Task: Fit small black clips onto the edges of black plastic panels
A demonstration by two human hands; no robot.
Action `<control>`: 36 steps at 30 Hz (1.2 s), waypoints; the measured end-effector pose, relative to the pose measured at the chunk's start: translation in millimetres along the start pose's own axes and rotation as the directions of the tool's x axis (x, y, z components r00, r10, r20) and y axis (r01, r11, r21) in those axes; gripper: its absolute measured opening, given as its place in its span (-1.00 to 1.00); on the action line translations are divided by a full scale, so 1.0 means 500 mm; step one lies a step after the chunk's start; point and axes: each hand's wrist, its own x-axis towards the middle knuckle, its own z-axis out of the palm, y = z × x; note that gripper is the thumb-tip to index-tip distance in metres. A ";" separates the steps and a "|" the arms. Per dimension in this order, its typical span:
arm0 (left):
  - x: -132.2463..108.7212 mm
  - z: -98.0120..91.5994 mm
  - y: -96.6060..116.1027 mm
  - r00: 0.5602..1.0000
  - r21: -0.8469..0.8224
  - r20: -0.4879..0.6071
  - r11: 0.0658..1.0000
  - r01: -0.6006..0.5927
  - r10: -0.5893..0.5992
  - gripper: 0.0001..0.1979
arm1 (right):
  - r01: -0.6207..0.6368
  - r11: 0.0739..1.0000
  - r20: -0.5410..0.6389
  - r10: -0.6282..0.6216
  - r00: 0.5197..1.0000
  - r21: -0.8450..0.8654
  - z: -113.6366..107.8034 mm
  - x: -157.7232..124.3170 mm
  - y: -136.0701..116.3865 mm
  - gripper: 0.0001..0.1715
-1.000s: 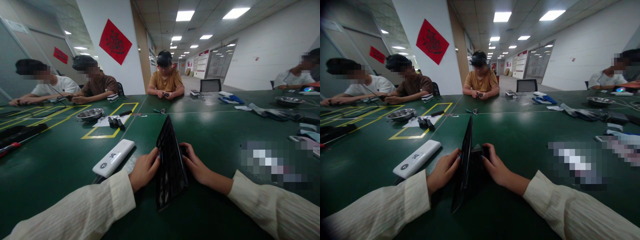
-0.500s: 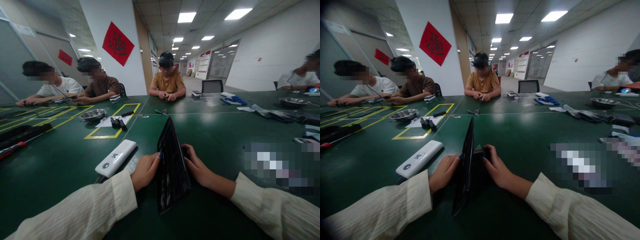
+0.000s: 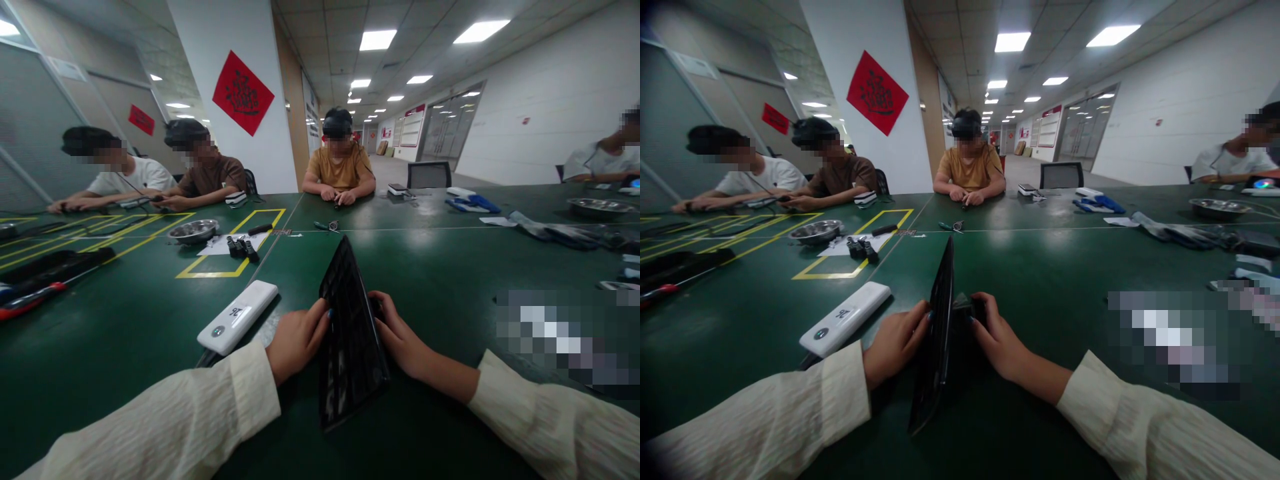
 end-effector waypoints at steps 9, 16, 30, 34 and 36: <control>0.000 0.003 -0.004 1.000 -0.008 0.012 1.000 -0.025 0.025 -0.68 | -0.020 0.998 -0.025 0.019 1.000 -0.052 -0.001 0.001 -0.004 -0.58; 0.001 -0.001 -0.003 0.999 -0.042 0.045 0.999 -0.018 0.020 -0.65 | -0.012 0.999 -0.014 0.011 1.000 -0.048 -0.001 0.000 -0.005 -0.59; 0.009 0.007 -0.005 0.997 -0.203 0.032 0.977 0.072 -0.067 -0.69 | -0.026 0.999 -0.014 0.025 1.000 -0.046 -0.001 -0.003 -0.005 -0.60; 0.007 0.005 -0.003 0.999 -0.199 0.018 0.980 0.031 -0.028 -0.77 | -0.041 0.998 -0.030 0.039 0.999 -0.051 -0.001 -0.002 -0.003 -0.59; 0.006 0.005 -0.005 0.999 -0.192 0.034 0.981 0.008 -0.001 -0.76 | -0.041 0.998 -0.030 0.039 0.999 -0.055 -0.001 -0.002 -0.003 -0.58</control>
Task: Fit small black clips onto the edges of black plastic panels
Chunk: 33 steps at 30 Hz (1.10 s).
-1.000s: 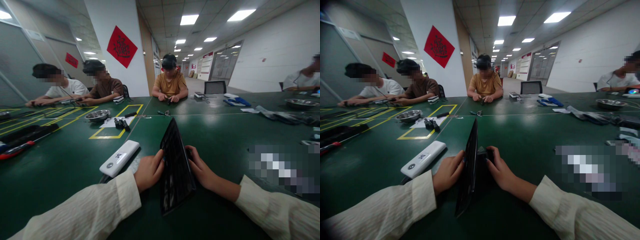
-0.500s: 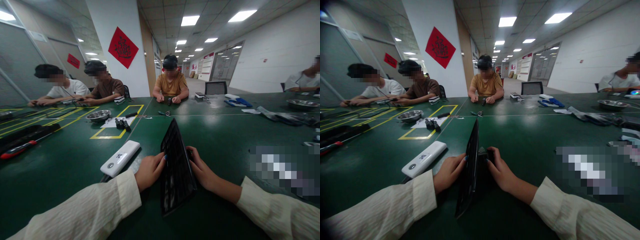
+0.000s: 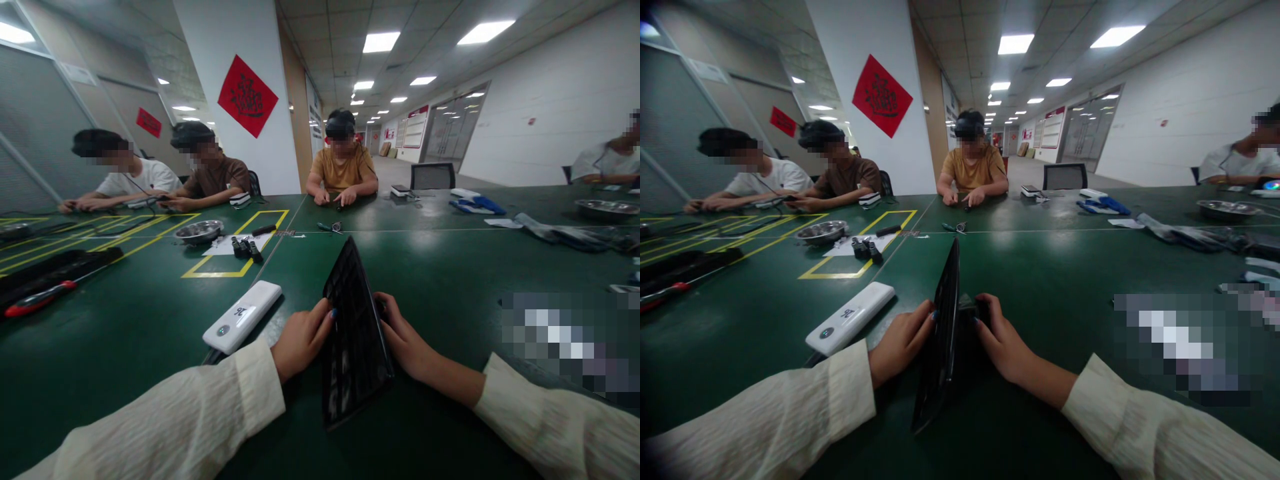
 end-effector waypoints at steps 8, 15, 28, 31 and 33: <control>-0.011 0.005 -0.006 0.998 0.183 -0.048 0.983 -0.024 0.033 -0.69 | 0.008 1.000 0.010 -0.008 1.000 -0.003 0.001 0.001 -0.006 -0.61; -0.004 -0.001 0.001 1.000 0.096 -0.016 0.995 -0.009 0.011 -0.75 | 0.002 1.000 0.010 -0.002 1.000 0.005 0.000 0.000 -0.006 -0.59; -0.001 -0.006 0.007 1.000 0.006 -0.021 1.000 0.003 -0.003 -0.70 | 0.032 0.999 0.007 -0.032 0.999 0.001 0.000 0.002 0.005 -0.61; 0.001 -0.005 0.005 1.000 -0.013 -0.005 1.000 0.014 -0.014 -0.67 | 0.030 0.999 0.015 -0.031 0.999 0.016 0.000 0.001 0.003 -0.61; 0.002 -0.005 0.004 1.000 -0.019 0.002 1.000 0.023 -0.023 -0.67 | 0.025 0.999 0.018 -0.025 1.000 0.024 -0.001 0.001 0.002 -0.60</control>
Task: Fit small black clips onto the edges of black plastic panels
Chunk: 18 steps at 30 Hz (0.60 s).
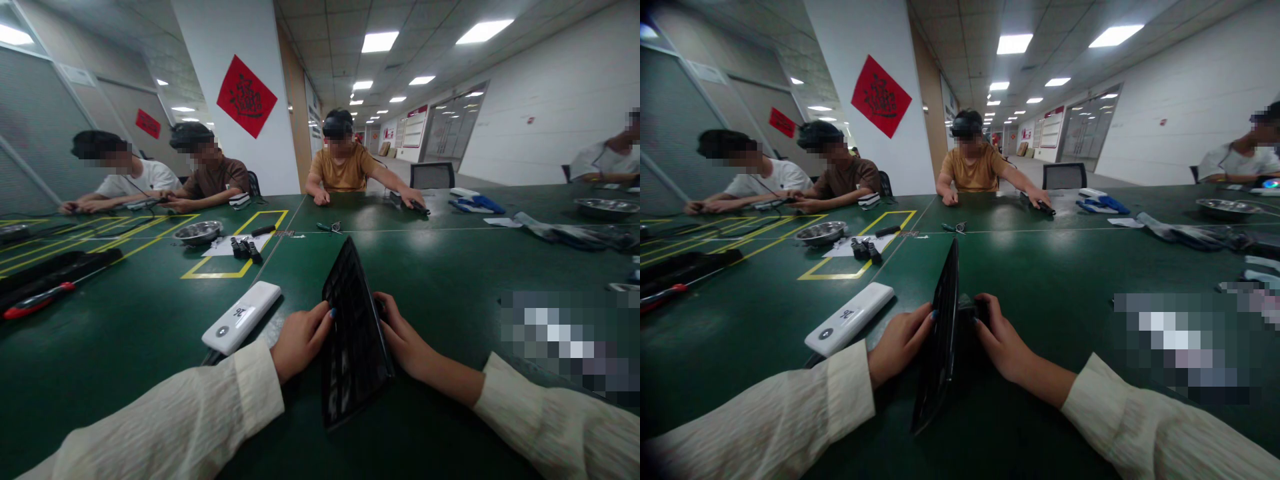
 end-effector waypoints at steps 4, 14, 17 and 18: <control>0.000 -0.001 -0.001 1.000 0.001 -0.006 1.000 0.012 -0.012 -0.66 | -0.002 1.000 0.001 0.002 1.000 0.012 0.000 0.001 -0.001 -0.60; 0.001 0.004 -0.006 1.000 -0.024 0.003 0.999 0.030 -0.030 -0.57 | -0.008 1.000 -0.013 0.008 1.000 0.017 0.004 0.002 -0.002 -0.59; -0.002 0.003 -0.006 1.000 -0.041 0.006 0.999 0.009 -0.009 -0.56 | -0.013 0.999 -0.019 0.013 1.000 0.032 0.005 0.001 -0.005 -0.59; -0.003 0.003 -0.006 1.000 -0.050 0.008 0.999 -0.006 0.006 -0.57 | -0.011 0.999 -0.017 0.011 1.000 0.034 0.005 0.000 -0.005 -0.59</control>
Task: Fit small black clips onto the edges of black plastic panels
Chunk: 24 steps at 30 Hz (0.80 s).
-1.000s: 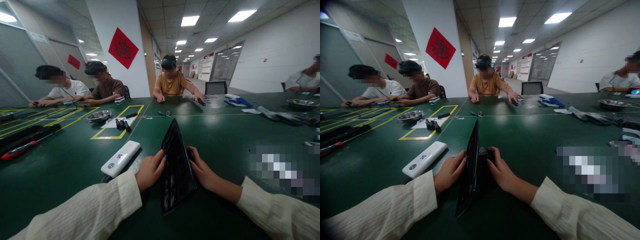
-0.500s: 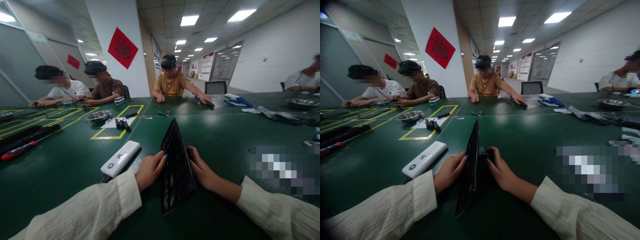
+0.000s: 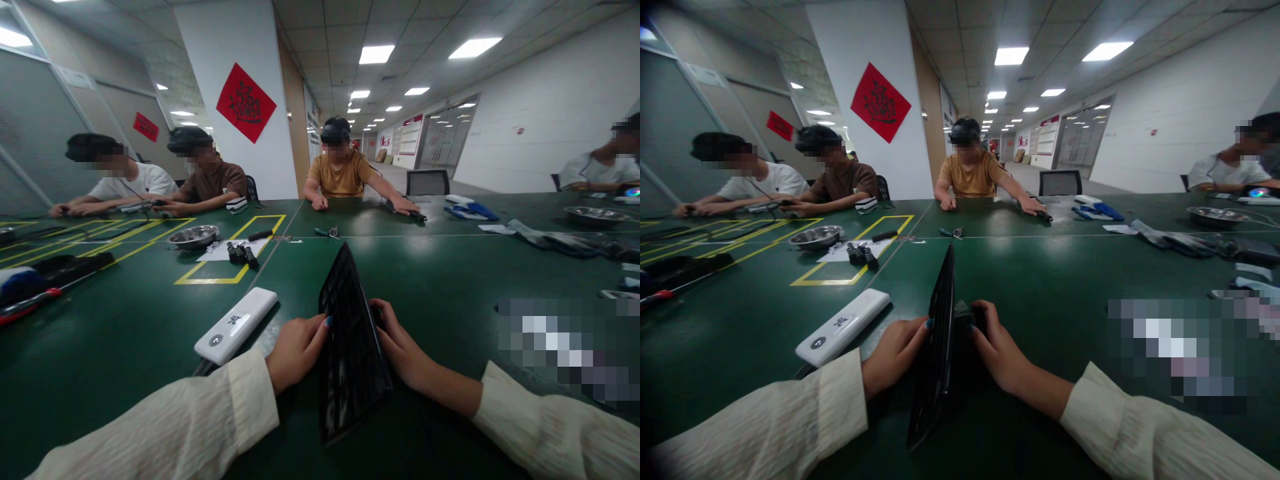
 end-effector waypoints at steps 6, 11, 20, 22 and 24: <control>0.006 0.000 -0.002 0.999 -0.061 -0.003 0.998 0.036 -0.036 -0.58 | -0.011 1.000 -0.010 0.011 1.000 -0.007 -0.001 -0.001 0.001 -0.56; 0.007 -0.001 0.000 0.997 0.052 -0.051 0.997 0.056 -0.054 -0.72 | -0.031 0.999 -0.015 0.031 0.999 -0.024 0.001 -0.002 -0.001 -0.56; -0.002 -0.009 0.000 0.988 0.446 0.036 0.882 -0.150 0.150 -0.78 | -0.040 0.998 -0.083 0.035 0.996 -0.052 0.010 -0.008 0.002 -0.58; -0.002 -0.006 -0.001 0.992 0.433 0.023 0.893 -0.124 0.126 -0.75 | -0.032 0.998 -0.077 0.028 0.997 -0.045 0.009 -0.008 0.003 -0.59; -0.002 -0.003 -0.003 0.995 0.390 0.015 0.916 -0.096 0.098 -0.71 | -0.026 0.999 -0.071 0.024 0.997 -0.039 0.009 -0.007 0.004 -0.60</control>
